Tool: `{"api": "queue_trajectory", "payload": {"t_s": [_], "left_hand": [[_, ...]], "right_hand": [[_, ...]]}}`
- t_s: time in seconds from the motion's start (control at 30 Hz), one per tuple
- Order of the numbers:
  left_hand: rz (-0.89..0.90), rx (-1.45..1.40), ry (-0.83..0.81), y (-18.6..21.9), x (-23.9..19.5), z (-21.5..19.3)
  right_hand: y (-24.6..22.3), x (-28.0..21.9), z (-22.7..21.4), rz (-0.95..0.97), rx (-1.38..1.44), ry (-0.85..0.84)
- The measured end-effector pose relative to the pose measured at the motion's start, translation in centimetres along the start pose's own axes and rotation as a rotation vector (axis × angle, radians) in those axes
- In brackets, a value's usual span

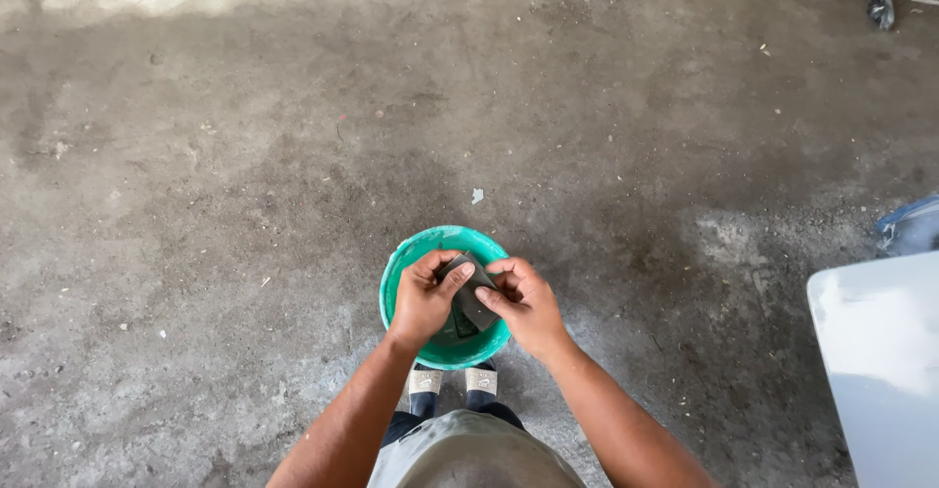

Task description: The person sands the surface of a white car door with a sanding block and wipes it with a yellow cloth. They dip the sanding block and cloth into a green bucket of water, then resume sanding and wiping the door surface.

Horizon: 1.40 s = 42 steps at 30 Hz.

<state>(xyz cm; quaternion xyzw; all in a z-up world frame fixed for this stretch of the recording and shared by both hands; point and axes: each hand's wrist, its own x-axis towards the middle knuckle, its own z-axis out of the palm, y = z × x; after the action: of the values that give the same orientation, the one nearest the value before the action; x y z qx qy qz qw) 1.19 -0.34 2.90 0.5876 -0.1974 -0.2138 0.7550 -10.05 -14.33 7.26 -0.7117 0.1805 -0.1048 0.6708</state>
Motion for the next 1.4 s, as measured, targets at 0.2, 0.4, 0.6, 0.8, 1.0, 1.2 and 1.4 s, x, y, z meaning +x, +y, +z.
{"api": "queue_trajectory", "payload": {"t_s": [0.2, 0.4, 0.6, 0.8, 1.0, 1.2, 1.4], "left_hand": [[-0.102, -0.168, -0.148, 0.8, 0.8, -0.6], [-0.363, -0.195, -0.24, -3.5, 0.9, -2.0], [-0.55, 0.555, -0.085, -18.0, 1.5, -5.9], [-0.465, 1.525, -0.496, -28.2, 1.1, -6.0], [-0.573, 1.428, -0.363, -47.2, -0.6, -9.5], [-0.339, 1.206, -0.576, -32.0, 0.7, -11.7], [-0.194, 0.603, -0.295, -10.0, 0.4, -6.3]], "right_hand": [[2.2, 0.2, -1.1, 0.175, 0.293, -0.058], [5.3, 0.2, -1.8, 0.313, 0.375, -0.052], [10.1, 0.0, -1.9, 0.237, -0.115, 0.229], [14.3, -1.6, 0.0, 0.265, -0.126, 0.295], [16.1, -2.0, 1.1, 0.309, -0.036, 0.321], [18.0, -0.8, 1.6, 0.405, 0.187, 0.452], [12.5, 2.0, 4.2, 0.632, 0.684, 0.454]]}}
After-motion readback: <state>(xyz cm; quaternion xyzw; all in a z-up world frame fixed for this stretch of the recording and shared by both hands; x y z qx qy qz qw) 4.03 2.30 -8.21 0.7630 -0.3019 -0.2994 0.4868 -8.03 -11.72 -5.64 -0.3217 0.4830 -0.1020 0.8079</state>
